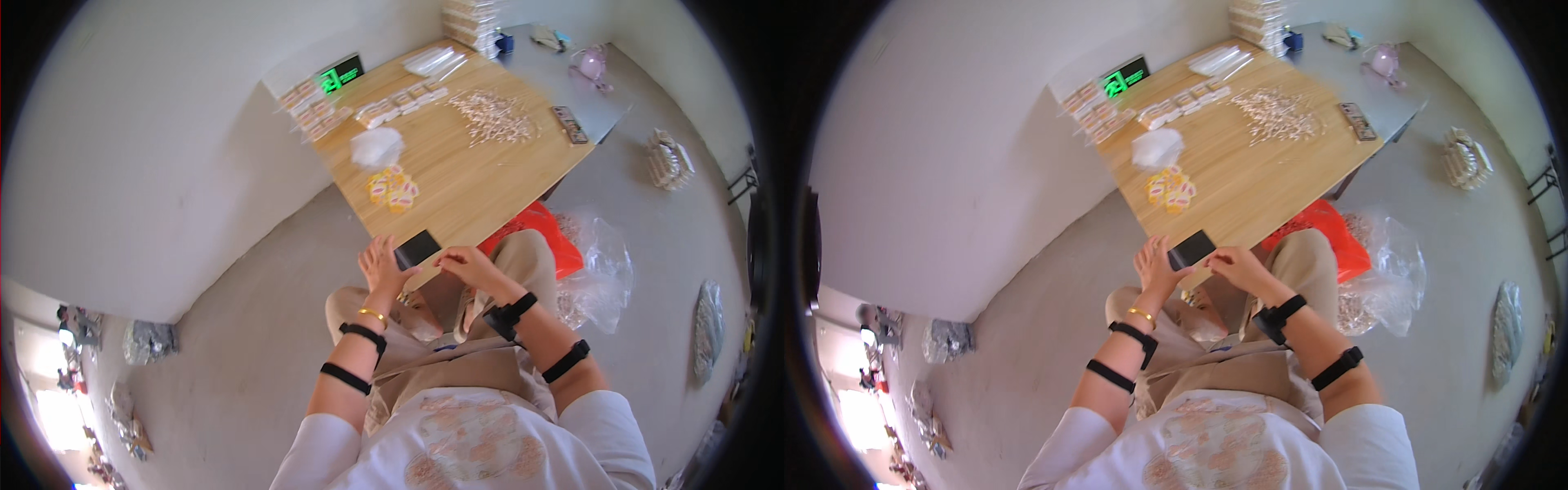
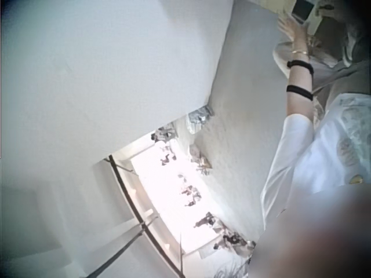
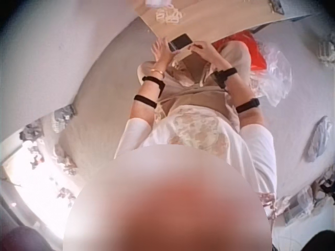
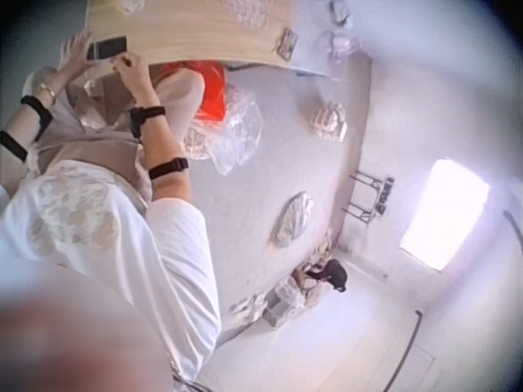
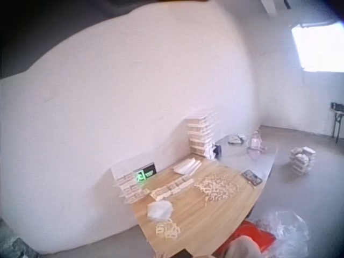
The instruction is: Sort and arrange cotton swabs into specific quantities or patterns.
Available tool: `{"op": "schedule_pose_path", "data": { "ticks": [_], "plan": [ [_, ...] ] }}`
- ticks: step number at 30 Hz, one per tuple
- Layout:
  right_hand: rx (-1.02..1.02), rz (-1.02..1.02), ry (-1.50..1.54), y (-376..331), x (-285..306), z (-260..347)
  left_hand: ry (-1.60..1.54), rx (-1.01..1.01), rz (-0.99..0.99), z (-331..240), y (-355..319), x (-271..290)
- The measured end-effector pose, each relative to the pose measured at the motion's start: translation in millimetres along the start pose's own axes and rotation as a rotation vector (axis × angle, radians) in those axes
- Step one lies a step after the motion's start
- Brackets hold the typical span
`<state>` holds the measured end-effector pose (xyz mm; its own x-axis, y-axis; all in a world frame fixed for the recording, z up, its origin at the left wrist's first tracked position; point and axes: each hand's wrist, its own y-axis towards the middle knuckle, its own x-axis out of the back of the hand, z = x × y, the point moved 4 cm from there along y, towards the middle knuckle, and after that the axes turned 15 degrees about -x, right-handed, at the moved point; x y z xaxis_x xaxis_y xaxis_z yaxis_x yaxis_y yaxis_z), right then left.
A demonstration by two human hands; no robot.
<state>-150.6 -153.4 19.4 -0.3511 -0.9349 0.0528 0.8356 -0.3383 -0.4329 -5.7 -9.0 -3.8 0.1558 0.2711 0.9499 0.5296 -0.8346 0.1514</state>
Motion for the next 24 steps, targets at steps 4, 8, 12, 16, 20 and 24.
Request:
{"op": "schedule_pose_path", "data": {
  "ticks": [4,8,12,16,20,24],
  "plan": [
    [0.018,0.031,-0.032,7.4,0.9,-0.9,-0.055,-0.063,-0.056,-7.7,9.6,-3.9],
    [-0.036,0.023,-0.092,21.0,15.4,-4.0,-0.095,-0.144,-0.063,-22.7,31.7,-14.3],
    [-0.021,-0.036,-0.021,39.0,58.4,-8.7,-0.082,-0.236,0.211,-45.1,54.7,-31.6],
    [0.002,-0.236,-0.104,51.7,119.7,-10.4,-0.071,-0.277,0.413,-55.8,69.5,-52.2],
    [-0.169,-0.468,-0.262,58.1,175.3,-12.2,-0.178,-0.26,0.294,-63.9,102.4,-60.9],
    [-0.216,-0.611,-0.329,67.9,231.6,-32.7,-0.354,-0.304,0.113,-75.9,142.4,-74.2]
  ]
}}
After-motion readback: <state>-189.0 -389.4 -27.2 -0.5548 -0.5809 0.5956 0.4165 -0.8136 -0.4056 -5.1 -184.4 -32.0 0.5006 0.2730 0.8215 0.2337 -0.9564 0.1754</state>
